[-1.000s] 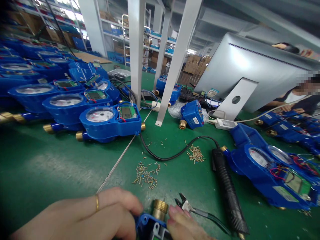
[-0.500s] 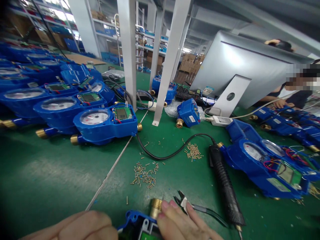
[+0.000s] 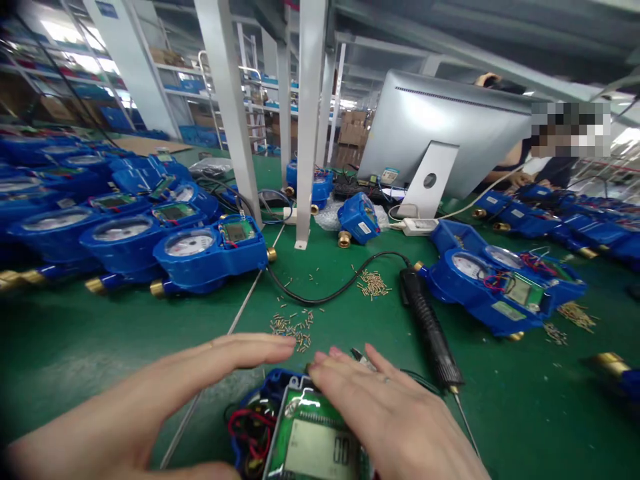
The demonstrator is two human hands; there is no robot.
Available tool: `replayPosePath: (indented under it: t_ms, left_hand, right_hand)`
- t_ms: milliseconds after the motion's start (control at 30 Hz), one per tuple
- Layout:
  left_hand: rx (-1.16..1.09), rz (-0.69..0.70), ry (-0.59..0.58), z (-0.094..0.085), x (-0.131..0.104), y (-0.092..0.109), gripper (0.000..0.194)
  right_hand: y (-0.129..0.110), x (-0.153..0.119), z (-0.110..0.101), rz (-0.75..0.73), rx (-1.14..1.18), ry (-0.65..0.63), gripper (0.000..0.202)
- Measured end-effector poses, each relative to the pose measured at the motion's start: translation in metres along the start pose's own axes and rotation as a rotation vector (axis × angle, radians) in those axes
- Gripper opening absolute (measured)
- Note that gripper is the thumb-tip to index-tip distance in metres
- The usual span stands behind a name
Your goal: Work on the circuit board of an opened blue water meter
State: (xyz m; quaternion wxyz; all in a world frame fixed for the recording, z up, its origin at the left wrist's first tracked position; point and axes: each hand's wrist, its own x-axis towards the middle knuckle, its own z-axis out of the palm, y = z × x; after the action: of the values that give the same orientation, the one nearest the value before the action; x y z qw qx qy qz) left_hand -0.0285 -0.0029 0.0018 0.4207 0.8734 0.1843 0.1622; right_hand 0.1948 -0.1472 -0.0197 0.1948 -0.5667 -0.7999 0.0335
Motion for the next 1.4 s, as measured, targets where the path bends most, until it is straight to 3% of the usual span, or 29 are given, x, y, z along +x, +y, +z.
replayPosePath:
  t_ms: [67,133,233,333,500,600,733,900,1000,1133,1400]
  left_hand:
    - [-0.060,0.005,-0.090,0.000,0.003,0.002,0.053]
    - [-0.088,-0.010,-0.139,0.002,0.004,0.003,0.044]
    - [-0.127,-0.034,-0.100,0.008,0.003,0.005,0.045]
    - [-0.146,-0.057,-0.076,0.017,0.004,0.010,0.059]
    - [-0.160,-0.082,-0.039,0.032,0.008,0.015,0.062]
    - [-0.122,-0.065,-0.007,0.036,0.009,0.017,0.059]
    - [-0.019,-0.157,0.038,0.040,0.009,0.020,0.056]
    - [0.094,-0.160,0.087,0.040,0.008,0.016,0.056]
    - [0.132,-0.050,0.062,0.037,0.006,0.010,0.060]
    - [0.257,0.034,0.112,0.040,-0.001,0.004,0.067]
    - [0.475,0.062,0.177,0.052,-0.005,0.014,0.056]
  right_hand:
    - [-0.010,0.003,-0.006,0.071,-0.014,0.029,0.072]
    - [-0.019,0.007,-0.010,0.134,-0.048,0.039,0.079]
    - [-0.028,0.013,-0.013,0.189,-0.057,0.023,0.082]
    - [-0.032,0.015,-0.013,0.255,0.024,-0.015,0.080]
    - [-0.034,0.012,-0.007,0.528,0.412,0.007,0.098]
    - [-0.032,0.006,-0.007,0.570,0.639,0.049,0.093]
    - [-0.027,-0.020,-0.006,0.648,0.944,0.055,0.081]
    - [-0.031,-0.040,0.003,0.684,0.653,0.052,0.077]
    - [-0.037,-0.030,0.001,0.654,0.601,0.126,0.067]
    - [-0.041,-0.020,-0.004,0.664,0.540,0.195,0.062]
    - [-0.045,-0.015,-0.001,0.665,0.504,0.232,0.061]
